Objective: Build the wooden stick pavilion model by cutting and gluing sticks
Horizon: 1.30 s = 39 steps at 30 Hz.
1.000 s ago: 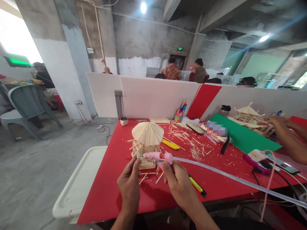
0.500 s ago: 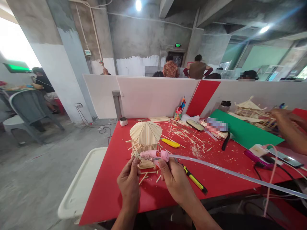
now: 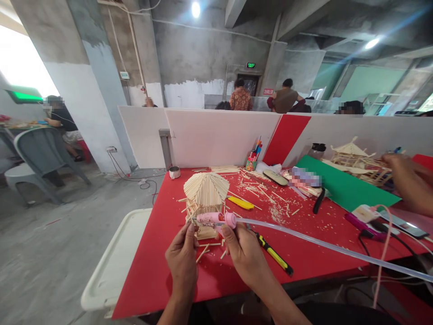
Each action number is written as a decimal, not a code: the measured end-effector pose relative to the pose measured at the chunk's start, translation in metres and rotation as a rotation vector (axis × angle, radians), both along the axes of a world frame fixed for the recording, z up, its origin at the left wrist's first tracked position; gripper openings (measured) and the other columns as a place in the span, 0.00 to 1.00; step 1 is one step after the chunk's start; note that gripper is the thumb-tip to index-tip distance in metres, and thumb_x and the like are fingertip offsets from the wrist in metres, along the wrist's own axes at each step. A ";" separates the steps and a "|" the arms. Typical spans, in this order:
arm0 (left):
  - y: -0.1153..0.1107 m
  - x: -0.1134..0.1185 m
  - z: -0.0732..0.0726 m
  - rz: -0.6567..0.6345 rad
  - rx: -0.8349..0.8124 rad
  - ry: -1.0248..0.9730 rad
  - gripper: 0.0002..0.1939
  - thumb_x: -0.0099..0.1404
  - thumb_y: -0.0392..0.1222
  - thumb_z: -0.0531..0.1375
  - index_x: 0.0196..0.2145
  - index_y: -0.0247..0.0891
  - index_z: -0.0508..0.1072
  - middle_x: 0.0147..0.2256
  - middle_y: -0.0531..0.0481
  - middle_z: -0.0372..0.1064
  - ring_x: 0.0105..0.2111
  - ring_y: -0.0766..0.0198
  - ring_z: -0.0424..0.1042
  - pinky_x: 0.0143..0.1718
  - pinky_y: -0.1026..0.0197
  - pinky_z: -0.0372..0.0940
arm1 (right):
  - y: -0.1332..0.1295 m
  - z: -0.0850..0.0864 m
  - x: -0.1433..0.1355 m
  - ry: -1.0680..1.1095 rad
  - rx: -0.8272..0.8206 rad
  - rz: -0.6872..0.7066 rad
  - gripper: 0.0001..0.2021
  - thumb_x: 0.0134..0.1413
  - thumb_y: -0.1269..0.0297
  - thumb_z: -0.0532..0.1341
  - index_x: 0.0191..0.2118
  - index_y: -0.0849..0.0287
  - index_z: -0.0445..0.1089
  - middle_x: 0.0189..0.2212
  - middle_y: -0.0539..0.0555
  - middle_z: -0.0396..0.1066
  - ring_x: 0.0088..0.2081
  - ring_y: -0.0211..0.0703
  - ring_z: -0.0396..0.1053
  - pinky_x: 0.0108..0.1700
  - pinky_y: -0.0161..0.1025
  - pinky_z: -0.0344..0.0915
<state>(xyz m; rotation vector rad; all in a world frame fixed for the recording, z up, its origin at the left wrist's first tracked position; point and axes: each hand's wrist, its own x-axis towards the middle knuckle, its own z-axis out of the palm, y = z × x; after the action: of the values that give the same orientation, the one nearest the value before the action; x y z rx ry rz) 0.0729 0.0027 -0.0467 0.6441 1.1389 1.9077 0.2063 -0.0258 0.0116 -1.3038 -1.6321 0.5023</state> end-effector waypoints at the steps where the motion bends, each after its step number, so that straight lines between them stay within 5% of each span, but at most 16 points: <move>1: 0.000 0.000 0.000 0.000 0.001 0.000 0.17 0.47 0.48 0.71 0.34 0.37 0.82 0.17 0.57 0.66 0.18 0.74 0.58 0.18 0.71 0.57 | 0.000 0.000 0.000 -0.002 -0.001 -0.002 0.23 0.64 0.48 0.46 0.28 0.57 0.66 0.16 0.48 0.64 0.20 0.38 0.63 0.26 0.33 0.57; 28: 0.000 -0.003 0.005 0.012 -0.011 -0.006 0.18 0.46 0.48 0.71 0.34 0.35 0.81 0.16 0.58 0.64 0.16 0.74 0.56 0.16 0.71 0.54 | -0.001 -0.004 -0.002 0.011 0.022 -0.005 0.20 0.64 0.50 0.47 0.27 0.56 0.65 0.17 0.47 0.61 0.21 0.38 0.61 0.28 0.34 0.57; 39: -0.003 -0.008 0.005 -0.049 0.045 -0.002 0.11 0.52 0.47 0.67 0.26 0.35 0.79 0.15 0.56 0.64 0.16 0.72 0.57 0.16 0.69 0.53 | -0.004 -0.006 -0.002 0.059 -0.043 0.012 0.19 0.64 0.49 0.48 0.31 0.56 0.66 0.18 0.47 0.64 0.20 0.38 0.63 0.26 0.34 0.57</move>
<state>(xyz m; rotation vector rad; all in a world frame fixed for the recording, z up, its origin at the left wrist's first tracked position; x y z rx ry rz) 0.0648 0.0001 -0.0422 0.6881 1.0718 1.8970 0.2046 -0.0293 0.0055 -1.2998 -1.5892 0.5804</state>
